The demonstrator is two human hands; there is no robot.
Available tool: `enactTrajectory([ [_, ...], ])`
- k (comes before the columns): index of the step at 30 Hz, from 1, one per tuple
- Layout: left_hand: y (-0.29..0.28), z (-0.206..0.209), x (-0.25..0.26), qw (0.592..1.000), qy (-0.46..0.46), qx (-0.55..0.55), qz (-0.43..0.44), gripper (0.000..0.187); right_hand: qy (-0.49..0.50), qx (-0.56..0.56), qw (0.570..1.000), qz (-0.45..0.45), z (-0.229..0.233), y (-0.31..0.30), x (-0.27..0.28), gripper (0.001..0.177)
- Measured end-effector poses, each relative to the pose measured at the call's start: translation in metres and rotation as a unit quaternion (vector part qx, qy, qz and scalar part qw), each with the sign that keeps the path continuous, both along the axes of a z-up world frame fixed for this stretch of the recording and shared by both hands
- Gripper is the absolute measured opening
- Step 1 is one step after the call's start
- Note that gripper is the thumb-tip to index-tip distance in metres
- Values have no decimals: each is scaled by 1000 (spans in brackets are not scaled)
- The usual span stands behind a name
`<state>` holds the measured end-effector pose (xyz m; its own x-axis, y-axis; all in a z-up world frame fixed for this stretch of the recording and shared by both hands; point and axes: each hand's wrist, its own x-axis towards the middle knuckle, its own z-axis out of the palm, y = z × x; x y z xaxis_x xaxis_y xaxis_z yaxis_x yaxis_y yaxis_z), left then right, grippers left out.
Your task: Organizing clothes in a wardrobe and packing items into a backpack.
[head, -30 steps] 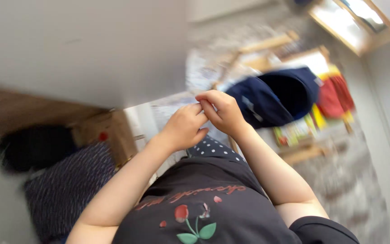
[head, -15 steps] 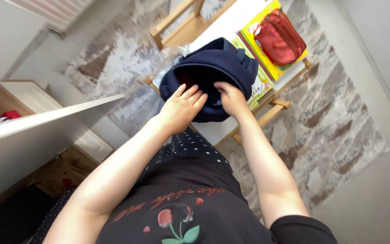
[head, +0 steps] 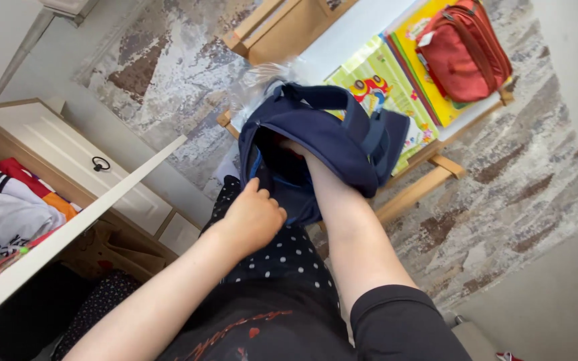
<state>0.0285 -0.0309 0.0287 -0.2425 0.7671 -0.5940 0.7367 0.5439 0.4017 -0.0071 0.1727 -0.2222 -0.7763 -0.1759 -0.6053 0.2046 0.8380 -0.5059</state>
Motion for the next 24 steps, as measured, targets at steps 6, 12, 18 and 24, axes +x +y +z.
enactTrajectory([
  [6,-5,8,2,996,13,87,19,15,31,-78,996,4,41,-24,-13,52],
  [12,-28,33,-23,964,61,241,96,27,83,-131,988,-2,107,-12,2,56],
  [18,-48,46,-57,854,67,350,379,21,-139,-551,786,-245,195,1,21,52],
  [24,-15,55,-82,807,-55,427,405,72,-93,-742,577,-329,264,7,20,46],
])
